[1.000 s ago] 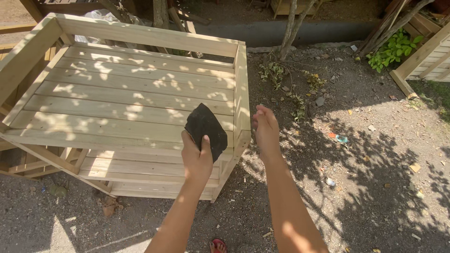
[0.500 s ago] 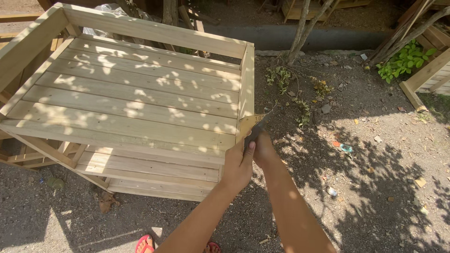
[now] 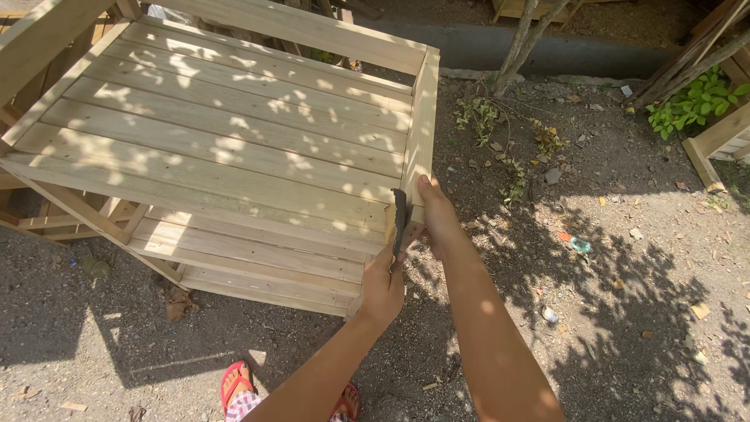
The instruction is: The person sands a small wooden table/shelf frame outdoors using sheets of sandpaper, rubbing the top rails, edges, and slats of the furniture piece, repositioning around it to sand different sides and surfaces.
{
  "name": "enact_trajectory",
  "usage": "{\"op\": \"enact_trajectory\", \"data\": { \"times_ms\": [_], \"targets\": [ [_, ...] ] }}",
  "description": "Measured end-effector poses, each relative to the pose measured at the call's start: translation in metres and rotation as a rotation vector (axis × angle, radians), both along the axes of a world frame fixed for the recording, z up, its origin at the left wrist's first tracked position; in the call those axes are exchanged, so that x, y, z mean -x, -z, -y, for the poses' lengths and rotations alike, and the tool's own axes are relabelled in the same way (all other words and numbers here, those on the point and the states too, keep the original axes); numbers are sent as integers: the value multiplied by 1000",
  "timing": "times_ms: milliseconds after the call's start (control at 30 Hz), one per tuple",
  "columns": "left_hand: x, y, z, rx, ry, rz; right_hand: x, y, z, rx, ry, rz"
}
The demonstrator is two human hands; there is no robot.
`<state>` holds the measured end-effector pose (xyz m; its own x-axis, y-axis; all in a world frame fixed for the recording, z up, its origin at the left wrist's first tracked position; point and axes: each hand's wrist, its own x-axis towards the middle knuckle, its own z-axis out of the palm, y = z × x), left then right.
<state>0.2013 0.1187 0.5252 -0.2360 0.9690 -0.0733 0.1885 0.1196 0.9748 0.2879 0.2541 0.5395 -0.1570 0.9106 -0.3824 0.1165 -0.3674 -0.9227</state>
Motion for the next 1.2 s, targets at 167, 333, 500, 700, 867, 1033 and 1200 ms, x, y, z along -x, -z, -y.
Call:
{"op": "enact_trajectory", "data": {
  "times_ms": [167,333,500,700,867,1033,1200],
  "targets": [
    [-1,-3,-31,-426,55,121,1,0,0,-47,7,-54],
    [6,7,-15,-538,74,-38,2,7,-4,-66,24,-62],
    [7,4,-25,-198,99,20,4,6,-7,-43,47,-87],
    [15,5,-15,-431,157,-63,0,19,-12,-95,23,-131],
    [20,-4,-24,-147,145,-17,-1,28,-14,-45,33,-191],
    [24,-3,-2,-70,119,-132,2,22,-9,-178,13,-203],
    [20,-14,-13,-104,107,-75,0,25,-7,-56,52,-85]
  ]
}}
